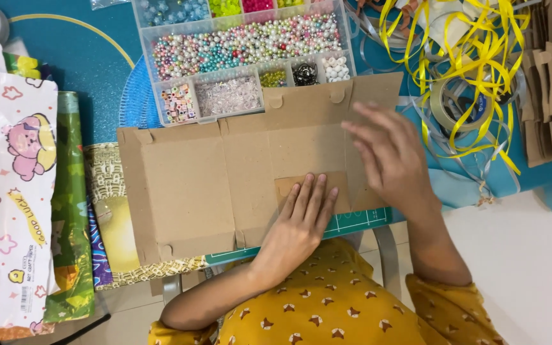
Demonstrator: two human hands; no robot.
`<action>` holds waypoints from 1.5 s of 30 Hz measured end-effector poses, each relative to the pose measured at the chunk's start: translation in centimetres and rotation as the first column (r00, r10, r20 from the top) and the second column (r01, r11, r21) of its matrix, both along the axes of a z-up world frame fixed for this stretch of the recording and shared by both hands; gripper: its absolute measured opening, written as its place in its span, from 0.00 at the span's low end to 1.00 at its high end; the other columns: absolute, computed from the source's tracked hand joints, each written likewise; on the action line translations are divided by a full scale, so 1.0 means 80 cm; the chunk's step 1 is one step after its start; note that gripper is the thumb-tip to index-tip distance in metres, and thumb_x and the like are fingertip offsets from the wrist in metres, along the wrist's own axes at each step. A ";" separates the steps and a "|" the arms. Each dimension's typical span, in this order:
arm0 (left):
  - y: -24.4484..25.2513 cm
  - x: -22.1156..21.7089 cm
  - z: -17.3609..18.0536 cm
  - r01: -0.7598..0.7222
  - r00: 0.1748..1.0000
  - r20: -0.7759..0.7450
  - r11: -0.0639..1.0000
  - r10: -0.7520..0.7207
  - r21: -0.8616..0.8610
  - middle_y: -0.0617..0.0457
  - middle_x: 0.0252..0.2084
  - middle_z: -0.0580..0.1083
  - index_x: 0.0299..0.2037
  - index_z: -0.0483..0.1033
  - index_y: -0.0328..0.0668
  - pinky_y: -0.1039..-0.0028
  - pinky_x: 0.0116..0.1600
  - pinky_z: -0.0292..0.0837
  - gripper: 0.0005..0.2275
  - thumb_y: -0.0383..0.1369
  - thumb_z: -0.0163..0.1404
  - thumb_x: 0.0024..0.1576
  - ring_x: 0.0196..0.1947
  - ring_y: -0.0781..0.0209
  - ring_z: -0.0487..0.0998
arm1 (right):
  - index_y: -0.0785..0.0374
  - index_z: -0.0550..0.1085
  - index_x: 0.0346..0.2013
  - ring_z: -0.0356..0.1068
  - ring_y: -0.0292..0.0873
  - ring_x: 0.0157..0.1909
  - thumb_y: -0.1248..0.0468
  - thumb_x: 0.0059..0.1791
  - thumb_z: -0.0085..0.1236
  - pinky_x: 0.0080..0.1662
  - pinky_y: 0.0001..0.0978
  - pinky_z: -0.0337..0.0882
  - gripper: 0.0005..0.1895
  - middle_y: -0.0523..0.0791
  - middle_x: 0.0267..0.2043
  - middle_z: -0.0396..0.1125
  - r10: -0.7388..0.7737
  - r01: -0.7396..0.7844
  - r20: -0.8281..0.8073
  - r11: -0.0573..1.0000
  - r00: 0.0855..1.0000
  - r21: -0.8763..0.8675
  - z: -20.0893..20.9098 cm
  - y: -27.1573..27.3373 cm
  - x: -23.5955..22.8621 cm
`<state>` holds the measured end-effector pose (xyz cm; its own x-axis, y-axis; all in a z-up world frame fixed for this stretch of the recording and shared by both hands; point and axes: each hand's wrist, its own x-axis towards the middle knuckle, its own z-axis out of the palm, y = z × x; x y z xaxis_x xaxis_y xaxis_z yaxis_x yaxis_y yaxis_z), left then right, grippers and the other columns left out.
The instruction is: Folding a small cardboard box, filling it with shredded paper, and adding small decorative beads and charms.
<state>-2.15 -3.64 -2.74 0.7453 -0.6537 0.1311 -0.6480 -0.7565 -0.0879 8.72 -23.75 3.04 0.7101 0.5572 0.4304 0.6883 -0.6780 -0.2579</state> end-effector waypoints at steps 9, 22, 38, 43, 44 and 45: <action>0.000 0.007 0.000 -0.065 0.998 -0.001 0.983 0.066 -0.172 0.40 0.71 0.65 0.69 0.63 0.30 0.63 0.74 0.61 0.24 0.41 0.40 0.69 0.72 0.46 0.64 | 0.63 0.72 0.65 0.66 0.55 0.63 0.59 0.57 0.68 0.63 0.50 0.64 0.24 0.51 0.56 0.66 -0.016 0.031 0.104 0.989 0.994 -0.147 0.010 0.002 0.038; 0.008 0.019 0.031 -0.132 0.967 0.233 0.985 0.103 0.110 0.44 0.80 0.45 0.72 0.67 0.53 0.53 0.81 0.36 0.26 0.55 0.36 0.70 0.80 0.46 0.41 | 0.60 0.74 0.61 0.69 0.49 0.65 0.64 0.56 0.56 0.64 0.47 0.68 0.18 0.48 0.64 0.69 0.018 -0.047 -0.141 0.978 0.990 -0.203 0.014 -0.005 -0.037; -0.005 0.026 0.013 -0.179 0.984 -0.026 0.983 0.178 -0.036 0.37 0.78 0.50 0.76 0.54 0.39 0.52 0.78 0.45 0.38 0.62 0.33 0.64 0.78 0.39 0.47 | 0.48 0.71 0.65 0.63 0.47 0.64 0.75 0.49 0.53 0.55 0.43 0.61 0.31 0.37 0.67 0.66 0.171 -0.259 -0.230 0.860 0.958 -0.439 0.011 -0.035 0.078; -0.003 0.025 0.012 -0.184 0.982 -0.039 0.981 0.182 -0.055 0.37 0.78 0.49 0.76 0.52 0.39 0.53 0.78 0.45 0.38 0.62 0.33 0.64 0.78 0.40 0.46 | 0.44 0.75 0.60 0.65 0.46 0.58 0.68 0.49 0.54 0.51 0.44 0.63 0.25 0.37 0.64 0.68 0.187 -0.320 -0.284 0.768 0.941 -0.555 -0.001 -0.028 0.114; -0.001 0.024 0.012 -0.177 0.984 -0.047 0.982 0.174 -0.064 0.37 0.78 0.49 0.76 0.53 0.39 0.52 0.78 0.44 0.38 0.61 0.33 0.64 0.78 0.40 0.47 | 0.42 0.75 0.59 0.66 0.46 0.55 0.69 0.49 0.52 0.49 0.44 0.64 0.25 0.36 0.63 0.68 0.206 -0.333 -0.278 0.755 0.938 -0.565 -0.004 -0.031 0.118; 0.000 0.023 0.011 -0.171 0.984 -0.056 0.983 0.167 -0.074 0.36 0.78 0.50 0.75 0.53 0.39 0.52 0.78 0.43 0.38 0.61 0.33 0.64 0.78 0.39 0.47 | 0.40 0.76 0.57 0.67 0.46 0.53 0.69 0.50 0.51 0.46 0.44 0.65 0.25 0.36 0.62 0.68 0.226 -0.347 -0.274 0.741 0.935 -0.575 -0.007 -0.034 0.122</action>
<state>-0.29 -3.62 -1.85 0.8509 -0.5071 0.1372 -0.5126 -0.8586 0.0051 18.46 -26.48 2.45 0.5020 0.8453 -0.1830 0.8601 -0.5102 0.0028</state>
